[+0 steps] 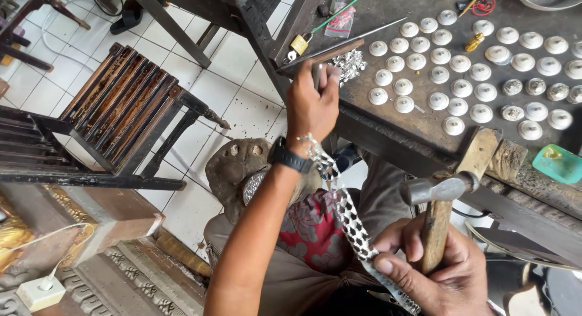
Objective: Punching decorative patterns onto a metal strip using a hammer and a punch over a textured anvil.
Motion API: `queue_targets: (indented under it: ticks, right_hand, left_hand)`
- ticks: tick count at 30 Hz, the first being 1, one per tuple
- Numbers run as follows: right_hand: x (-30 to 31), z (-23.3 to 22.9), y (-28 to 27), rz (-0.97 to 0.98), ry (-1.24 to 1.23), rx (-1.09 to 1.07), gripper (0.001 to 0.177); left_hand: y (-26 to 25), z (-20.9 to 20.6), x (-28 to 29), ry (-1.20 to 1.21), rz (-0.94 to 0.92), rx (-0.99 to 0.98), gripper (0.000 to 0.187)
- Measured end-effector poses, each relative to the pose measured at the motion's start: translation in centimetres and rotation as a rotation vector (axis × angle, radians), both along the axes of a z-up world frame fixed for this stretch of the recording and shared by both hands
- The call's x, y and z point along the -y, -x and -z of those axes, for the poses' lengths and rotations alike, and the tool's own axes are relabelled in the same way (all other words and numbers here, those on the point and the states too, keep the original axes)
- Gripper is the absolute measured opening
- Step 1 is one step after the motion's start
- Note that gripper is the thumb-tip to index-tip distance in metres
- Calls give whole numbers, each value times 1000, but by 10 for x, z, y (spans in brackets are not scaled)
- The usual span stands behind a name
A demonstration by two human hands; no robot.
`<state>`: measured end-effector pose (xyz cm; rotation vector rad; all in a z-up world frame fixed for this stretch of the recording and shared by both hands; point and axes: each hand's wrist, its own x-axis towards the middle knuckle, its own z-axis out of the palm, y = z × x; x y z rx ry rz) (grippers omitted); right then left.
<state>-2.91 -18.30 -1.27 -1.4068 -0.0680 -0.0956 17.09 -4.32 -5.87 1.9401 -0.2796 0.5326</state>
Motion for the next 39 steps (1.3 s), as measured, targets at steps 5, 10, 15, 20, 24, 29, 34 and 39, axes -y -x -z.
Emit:
queue_targets:
  ticks: [5,10,15,20,24,29,34,39]
  right_hand:
    - [-1,-1,5,-36,-67,-4,30]
    - [2,4,7,-13,0,-57,32]
    - [3,6,1,6,-32,-41,32]
    - [6,11,-18,26,-2,35,28]
    - [-1,9,-28,41,23,21,29]
    - [-13,11,-35,21,82,12,29]
    - [-24,13,-38,-13,119,-38,30]
    - [-20,23,-39,-101,34,-49,19]
  left_hand:
    - [-21,-5,6,10,-46,69,21]
    - [-23,-5,7,78,-5,70,23]
    - [-15,-4,1,230,-16,37,20]
    - [40,-17,-19,631,104,-247,23]
    - [93,-18,-27,579,213,-175,17]
    - [138,-22,-26,661,346,-284,29]
    - [148,-40,-32,408,106,-289,21]
    - [148,-34,-40,554,158,-320,19]
